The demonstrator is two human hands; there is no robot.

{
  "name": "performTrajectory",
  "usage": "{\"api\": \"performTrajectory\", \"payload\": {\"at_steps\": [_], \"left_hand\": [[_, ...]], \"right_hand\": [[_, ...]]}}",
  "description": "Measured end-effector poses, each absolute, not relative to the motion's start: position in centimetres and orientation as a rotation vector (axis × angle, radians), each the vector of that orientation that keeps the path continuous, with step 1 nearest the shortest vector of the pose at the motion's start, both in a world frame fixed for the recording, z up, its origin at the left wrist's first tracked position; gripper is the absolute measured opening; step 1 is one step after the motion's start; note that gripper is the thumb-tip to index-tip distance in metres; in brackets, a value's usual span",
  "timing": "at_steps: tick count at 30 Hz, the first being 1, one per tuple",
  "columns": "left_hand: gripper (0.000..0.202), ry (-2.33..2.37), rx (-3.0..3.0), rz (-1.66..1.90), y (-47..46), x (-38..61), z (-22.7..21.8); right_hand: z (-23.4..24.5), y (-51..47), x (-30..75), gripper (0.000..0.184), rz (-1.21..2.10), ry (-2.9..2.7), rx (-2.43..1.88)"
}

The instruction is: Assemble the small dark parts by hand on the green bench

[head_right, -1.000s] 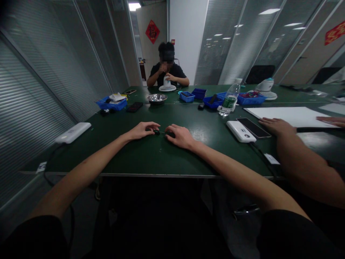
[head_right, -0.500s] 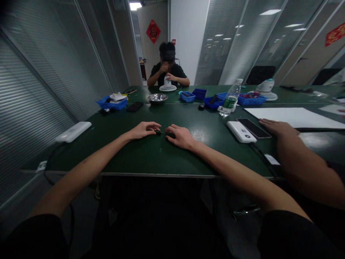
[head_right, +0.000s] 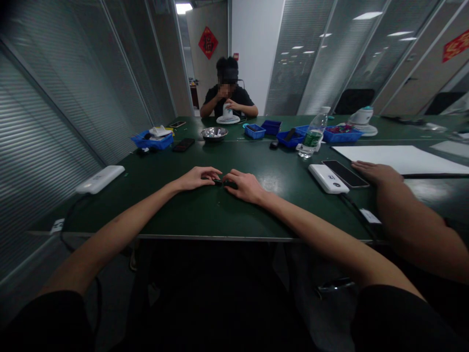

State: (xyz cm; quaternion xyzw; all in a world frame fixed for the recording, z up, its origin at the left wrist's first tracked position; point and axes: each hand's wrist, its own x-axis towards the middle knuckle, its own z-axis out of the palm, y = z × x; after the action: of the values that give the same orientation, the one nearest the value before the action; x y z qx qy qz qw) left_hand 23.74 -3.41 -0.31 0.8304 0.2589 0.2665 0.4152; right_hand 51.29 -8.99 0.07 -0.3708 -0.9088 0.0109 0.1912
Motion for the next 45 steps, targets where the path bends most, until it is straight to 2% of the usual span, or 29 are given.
{"api": "performTrajectory", "payload": {"at_steps": [45], "left_hand": [[0.058,0.629,1.993,0.65,-3.4,24.12,-0.63]], "right_hand": [[0.55,-9.24,50.69,0.032,0.031,-2.462,-1.279]]}}
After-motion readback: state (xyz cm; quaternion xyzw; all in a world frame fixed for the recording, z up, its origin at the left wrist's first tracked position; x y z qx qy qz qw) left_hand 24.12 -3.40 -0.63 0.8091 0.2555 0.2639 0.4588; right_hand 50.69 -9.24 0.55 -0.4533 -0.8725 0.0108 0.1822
